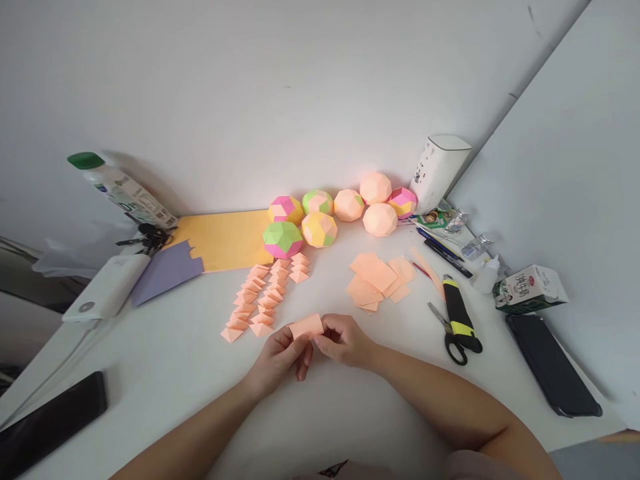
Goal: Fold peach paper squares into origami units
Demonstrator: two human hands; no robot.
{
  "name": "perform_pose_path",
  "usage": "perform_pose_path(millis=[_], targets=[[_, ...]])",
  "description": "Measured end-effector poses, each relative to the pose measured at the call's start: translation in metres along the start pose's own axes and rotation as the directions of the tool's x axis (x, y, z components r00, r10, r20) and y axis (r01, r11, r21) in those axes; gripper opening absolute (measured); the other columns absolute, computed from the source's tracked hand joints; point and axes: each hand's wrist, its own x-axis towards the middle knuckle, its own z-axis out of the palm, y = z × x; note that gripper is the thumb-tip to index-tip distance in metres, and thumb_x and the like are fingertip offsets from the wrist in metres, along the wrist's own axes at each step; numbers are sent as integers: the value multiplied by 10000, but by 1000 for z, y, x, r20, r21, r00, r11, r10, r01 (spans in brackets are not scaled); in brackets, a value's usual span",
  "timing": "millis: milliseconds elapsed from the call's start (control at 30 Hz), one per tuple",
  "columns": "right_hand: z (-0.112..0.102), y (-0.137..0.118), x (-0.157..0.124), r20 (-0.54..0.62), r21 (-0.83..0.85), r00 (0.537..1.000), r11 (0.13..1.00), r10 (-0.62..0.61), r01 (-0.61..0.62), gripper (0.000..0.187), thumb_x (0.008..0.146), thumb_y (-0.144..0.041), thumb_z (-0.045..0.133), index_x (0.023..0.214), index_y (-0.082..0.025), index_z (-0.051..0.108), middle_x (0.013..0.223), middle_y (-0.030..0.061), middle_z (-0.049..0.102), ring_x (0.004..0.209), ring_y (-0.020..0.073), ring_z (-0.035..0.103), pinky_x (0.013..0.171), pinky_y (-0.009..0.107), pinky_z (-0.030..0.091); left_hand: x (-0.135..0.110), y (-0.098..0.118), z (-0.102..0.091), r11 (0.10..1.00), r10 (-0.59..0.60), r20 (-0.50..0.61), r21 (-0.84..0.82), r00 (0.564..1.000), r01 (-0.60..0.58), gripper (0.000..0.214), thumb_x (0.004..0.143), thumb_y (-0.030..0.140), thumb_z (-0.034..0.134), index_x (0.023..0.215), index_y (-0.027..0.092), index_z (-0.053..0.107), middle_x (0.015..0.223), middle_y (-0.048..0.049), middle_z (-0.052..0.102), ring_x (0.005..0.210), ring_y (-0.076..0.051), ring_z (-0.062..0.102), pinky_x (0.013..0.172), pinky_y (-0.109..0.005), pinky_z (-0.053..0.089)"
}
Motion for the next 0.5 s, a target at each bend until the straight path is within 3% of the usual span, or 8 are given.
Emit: perform_pose_path(millis=[167,267,333,500], targets=[[-2,-4,1,-108,-23,994,1000,6,-9,205,847,-326,538,728,-158,528,625,4,584,550,130,559,558,279,461,-1,5,2,1000,-16,11,10,1000,16,348,815,488,534,696,165,478,498,42,546,350,-82,492,402,-216,394],[1,-9,1,20,99,999,995,26,-28,187,870,-338,495,822,-162,538,684,18,611,560,149,597,631,346,509,-1,3,1,1000,-8,27,17,1000,7,331,813,473,544,704,169,474,506,39,552,363,-84,499,410,-218,399],[2,-10,2,40,137,999,990,32,-37,169,867,-329,493,832,-169,536,684,18,615,555,158,603,641,368,519,-1,1,0,1000,-9,31,22,999,9,326,814,469,545,708,171,465,523,35,563,369,-85,505,409,-216,397],[-3,-5,2,-161,-20,987,1000,-6,3,113,778,-206,548,678,-174,591,608,-5,569,545,126,525,540,264,452,-1,-2,-1,1000,-23,24,1,999,23,286,815,428,551,730,174,452,555,32,584,377,-81,513,408,-210,402]])
